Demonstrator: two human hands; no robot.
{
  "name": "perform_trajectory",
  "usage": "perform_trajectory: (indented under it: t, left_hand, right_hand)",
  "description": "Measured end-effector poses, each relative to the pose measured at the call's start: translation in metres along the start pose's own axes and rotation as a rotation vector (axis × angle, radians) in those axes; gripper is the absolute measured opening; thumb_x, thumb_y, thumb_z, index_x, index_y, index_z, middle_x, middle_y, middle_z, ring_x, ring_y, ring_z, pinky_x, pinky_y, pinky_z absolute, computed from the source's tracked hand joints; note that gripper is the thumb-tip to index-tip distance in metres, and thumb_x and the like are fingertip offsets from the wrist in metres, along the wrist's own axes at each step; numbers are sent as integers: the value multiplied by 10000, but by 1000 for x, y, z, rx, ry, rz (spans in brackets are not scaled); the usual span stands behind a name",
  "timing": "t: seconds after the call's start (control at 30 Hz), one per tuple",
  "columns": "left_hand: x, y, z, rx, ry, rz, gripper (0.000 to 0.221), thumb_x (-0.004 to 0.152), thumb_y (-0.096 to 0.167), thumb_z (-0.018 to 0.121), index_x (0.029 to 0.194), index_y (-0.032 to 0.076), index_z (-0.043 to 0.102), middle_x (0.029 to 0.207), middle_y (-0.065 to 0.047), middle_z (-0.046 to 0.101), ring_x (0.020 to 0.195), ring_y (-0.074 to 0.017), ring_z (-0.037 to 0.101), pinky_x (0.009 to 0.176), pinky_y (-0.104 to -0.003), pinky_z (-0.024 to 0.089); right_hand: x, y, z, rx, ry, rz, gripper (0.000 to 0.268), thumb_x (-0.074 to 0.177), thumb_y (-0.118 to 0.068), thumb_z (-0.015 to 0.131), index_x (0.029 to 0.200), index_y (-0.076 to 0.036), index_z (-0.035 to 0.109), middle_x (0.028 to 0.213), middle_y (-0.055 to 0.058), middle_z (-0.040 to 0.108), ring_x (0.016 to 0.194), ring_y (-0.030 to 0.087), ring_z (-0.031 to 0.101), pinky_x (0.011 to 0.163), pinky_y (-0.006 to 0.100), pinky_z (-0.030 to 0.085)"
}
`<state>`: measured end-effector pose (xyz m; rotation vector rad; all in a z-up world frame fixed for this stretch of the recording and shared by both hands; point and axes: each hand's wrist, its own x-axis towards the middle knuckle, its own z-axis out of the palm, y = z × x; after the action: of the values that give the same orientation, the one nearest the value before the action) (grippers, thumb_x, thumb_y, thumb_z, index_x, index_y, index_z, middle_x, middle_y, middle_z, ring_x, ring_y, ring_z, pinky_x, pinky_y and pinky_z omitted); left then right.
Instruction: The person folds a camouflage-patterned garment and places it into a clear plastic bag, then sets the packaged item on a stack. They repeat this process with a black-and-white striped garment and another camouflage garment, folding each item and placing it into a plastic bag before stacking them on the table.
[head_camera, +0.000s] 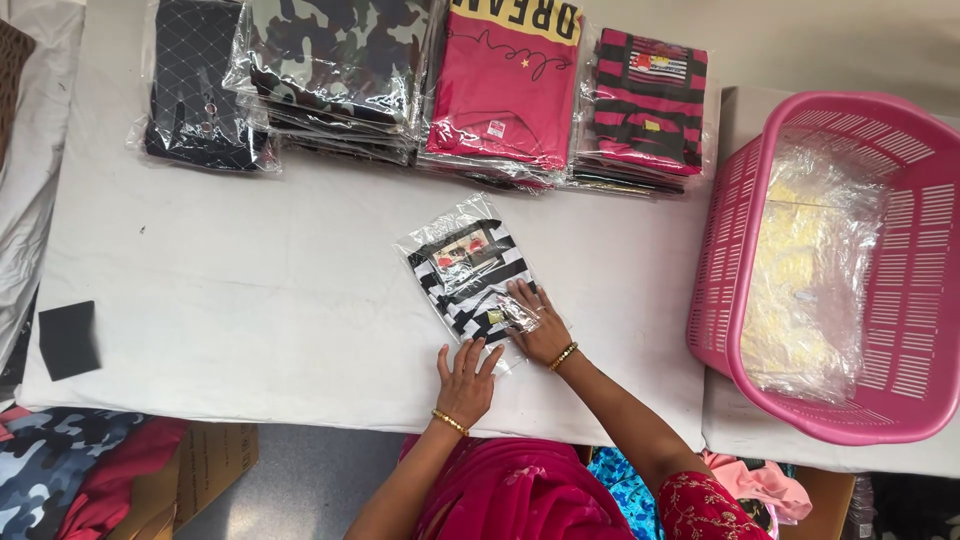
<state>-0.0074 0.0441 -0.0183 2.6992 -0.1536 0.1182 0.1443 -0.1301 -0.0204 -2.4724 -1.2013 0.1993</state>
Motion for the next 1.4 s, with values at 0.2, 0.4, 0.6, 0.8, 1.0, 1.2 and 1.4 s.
perform_trajectory:
  t: [0.2,0.4,0.6,0.8,1.0,1.2,1.4]
  left_hand:
    - [4,-2,-4,-45,133,-94,621,849,249,704,1435,191,507,1393,-107,481,1336,-288,418,1148,-651,184]
    - [8,-9,-20,-146,207,-308,602,889,265,674,1444,122,488,1359,-140,501,1283,-317,435,1132,-592,208]
    - [4,-14,-13,-202,223,-422,634,893,281,680,1469,119,469,1344,-130,506,1283,-319,433,1111,-558,218]
    - [-2,-6,0,-253,208,-439,613,873,265,680,1432,130,468,1382,-110,503,1320,-317,430,1123,-547,220]
    - [-5,-6,-3,-198,115,-401,638,874,282,688,1456,132,475,1384,-145,471,1296,-344,404,1118,-575,218]
    - [21,-15,-7,-101,32,-86,714,885,368,684,1525,211,411,1595,-131,329,1514,-332,214,1170,-653,140]
    - [36,-30,3,107,-214,123,820,907,429,645,1604,327,225,1692,-81,82,1559,-312,57,1171,-698,49]
  right_hand:
    - [8,-8,16,-144,105,87,576,915,-110,578,1485,-174,531,1621,84,417,1538,281,334,1253,529,223]
    - [8,-35,23,108,7,-132,636,820,-93,682,1438,-117,534,1592,117,445,1509,313,356,1233,597,204]
    - [13,-51,33,428,132,57,819,789,-290,841,1473,-13,486,1557,142,438,1468,362,349,1213,631,184]
    - [10,-40,61,109,136,-50,482,831,-201,741,1304,-158,658,1603,78,443,1515,301,373,1233,626,216]
    - [15,-27,25,-52,-129,-152,496,910,-221,602,1398,-308,593,1616,27,409,1507,280,307,1180,663,182]
    - [17,-3,8,-17,-56,-182,600,984,-327,580,1566,-289,443,1675,46,303,1578,296,228,1264,648,117]
    - [53,-8,-18,-199,-328,-33,683,881,-512,552,1537,-390,407,1673,26,200,1507,347,196,1134,752,-6]
